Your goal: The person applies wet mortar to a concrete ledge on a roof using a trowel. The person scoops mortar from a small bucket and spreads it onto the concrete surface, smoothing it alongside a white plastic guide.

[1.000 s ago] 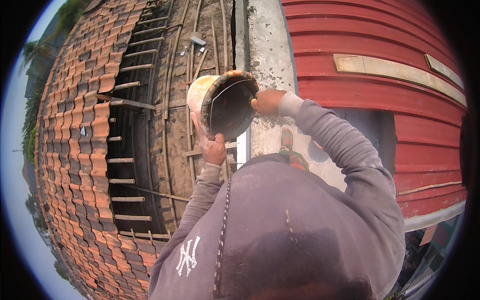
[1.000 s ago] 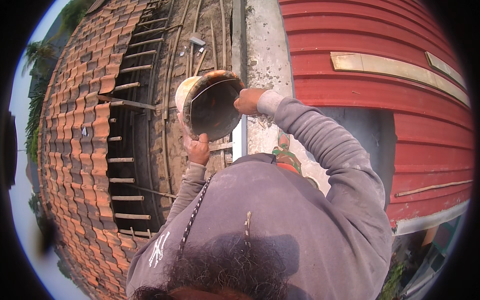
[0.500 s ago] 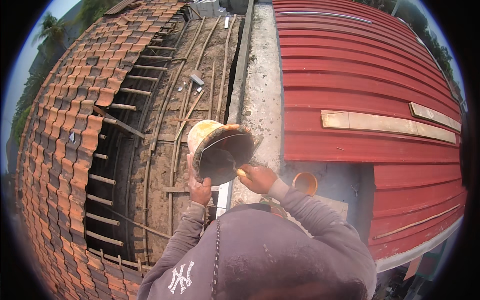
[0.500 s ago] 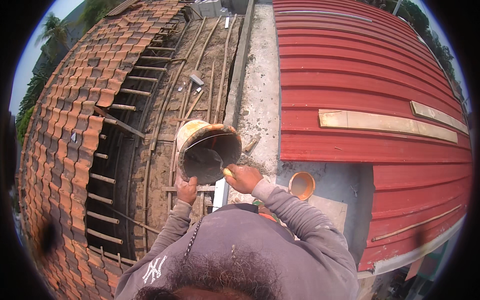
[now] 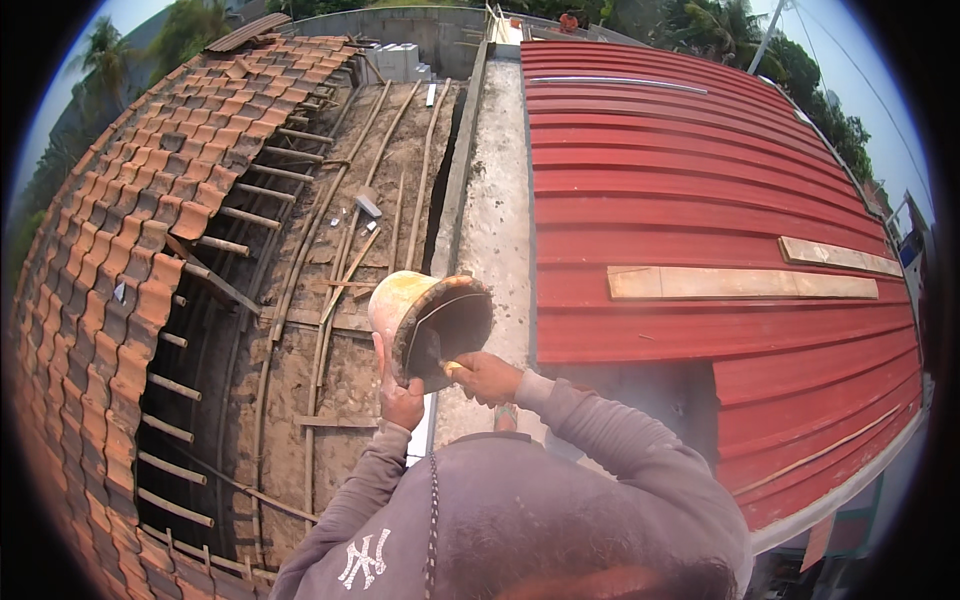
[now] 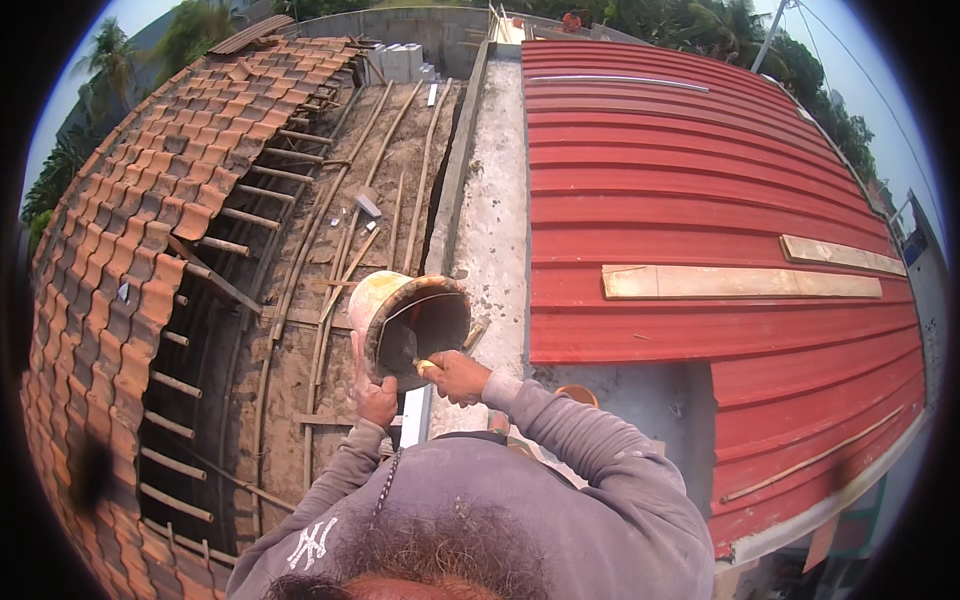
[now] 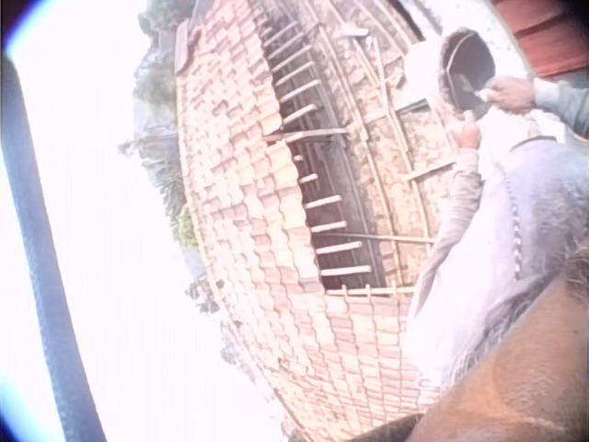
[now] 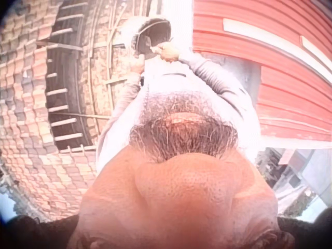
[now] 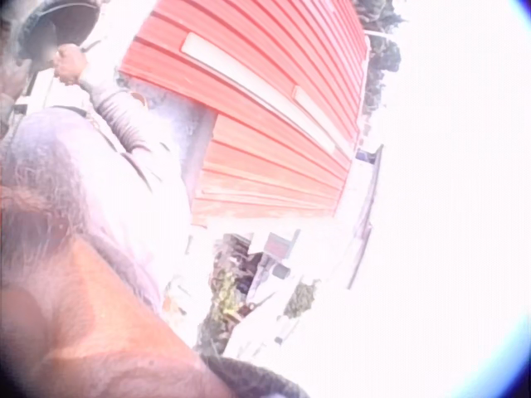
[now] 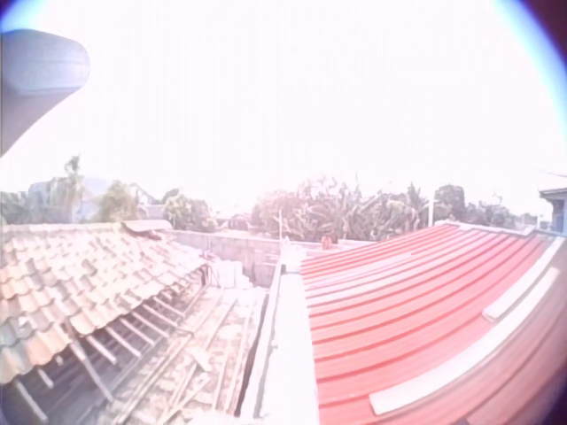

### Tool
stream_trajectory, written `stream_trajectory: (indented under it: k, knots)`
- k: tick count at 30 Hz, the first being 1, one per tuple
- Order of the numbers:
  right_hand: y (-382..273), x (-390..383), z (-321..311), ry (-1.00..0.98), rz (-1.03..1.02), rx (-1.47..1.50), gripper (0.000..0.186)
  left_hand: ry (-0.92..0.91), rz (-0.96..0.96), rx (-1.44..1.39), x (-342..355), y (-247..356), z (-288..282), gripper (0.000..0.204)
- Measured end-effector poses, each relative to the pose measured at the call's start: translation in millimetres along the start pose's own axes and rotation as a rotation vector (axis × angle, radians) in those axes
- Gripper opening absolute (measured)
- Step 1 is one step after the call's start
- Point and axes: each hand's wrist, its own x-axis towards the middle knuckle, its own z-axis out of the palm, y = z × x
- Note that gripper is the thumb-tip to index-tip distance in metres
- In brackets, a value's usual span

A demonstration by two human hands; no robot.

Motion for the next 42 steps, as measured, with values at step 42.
stream_trajectory:
  k: [42]
  knots:
    - [21.1,29.6,-83.9,0.045,0.024,-0.66,0.047,-0.092,0.08,-0.046,3.5,20.3,16.6,0.093]
